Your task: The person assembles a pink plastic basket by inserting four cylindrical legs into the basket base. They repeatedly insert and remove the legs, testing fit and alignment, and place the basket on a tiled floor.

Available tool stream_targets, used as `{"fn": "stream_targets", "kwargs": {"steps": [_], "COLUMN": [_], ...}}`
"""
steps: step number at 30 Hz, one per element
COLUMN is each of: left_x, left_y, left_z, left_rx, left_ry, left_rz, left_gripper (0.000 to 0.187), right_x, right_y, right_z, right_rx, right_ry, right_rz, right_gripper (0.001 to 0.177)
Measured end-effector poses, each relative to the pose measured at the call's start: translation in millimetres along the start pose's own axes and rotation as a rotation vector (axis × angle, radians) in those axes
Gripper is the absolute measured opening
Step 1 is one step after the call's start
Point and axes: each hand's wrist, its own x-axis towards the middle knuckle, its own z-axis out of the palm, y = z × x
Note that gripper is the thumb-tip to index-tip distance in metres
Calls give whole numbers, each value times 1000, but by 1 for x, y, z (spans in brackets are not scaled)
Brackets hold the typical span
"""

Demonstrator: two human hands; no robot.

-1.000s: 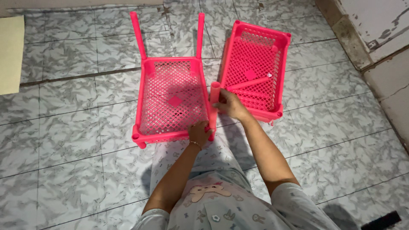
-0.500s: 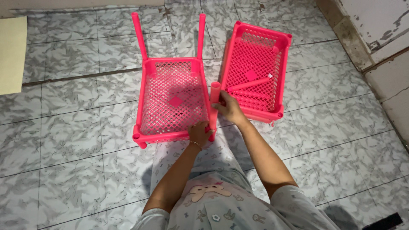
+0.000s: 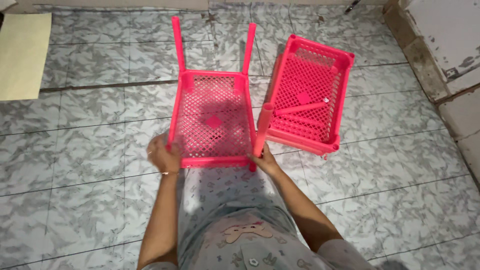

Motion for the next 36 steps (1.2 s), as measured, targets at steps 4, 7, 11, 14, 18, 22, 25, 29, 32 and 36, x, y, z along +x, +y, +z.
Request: {"fn": "stream_targets", "kwargs": {"steps": [4, 7, 11, 14, 18, 22, 25, 29, 32, 36], "left_x": [-7, -23, -33, -36, -47, -69, -80, -92, -103, -121], "left_y": [-46, -64, -66, -58, -35, -2, 21, 51, 66, 65], "left_z": [-8, 0, 12, 20, 21, 16, 12, 10, 10, 5], "left_rx": [5, -282, -555, -744, -830, -924, -922, -916, -864, -786], "left_ry": [-215, -466, -473, -469, -465, -490, -514, -525, -561, -579], "left_rz": [-328, -582, -551, -651, -630, -620, -532, -500, -551, -537], "left_gripper": [56, 56, 49, 48, 57, 65, 72, 73, 71, 71], "right_x": [1, 3, 18, 43, 74, 106, 125, 143, 143, 142], "right_y": [4, 1, -4, -11, -20, -32, -40, -41, -26, 7], "right_z": [15, 17, 6, -18, -54, -82, -97, -122, -157, -199], "right_rx": [-103, -72, 6, -8, 43, 32, 32, -7, 42, 510], "right_ry": [128, 152, 215, 179, 133, 81, 48, 9, -114, 28], "right_rz": [-79, -144, -66, -95, -92, -86, -67, -158, -130, 284], "right_gripper": [64, 62, 55, 50, 51, 55, 57, 67, 73, 62]}}
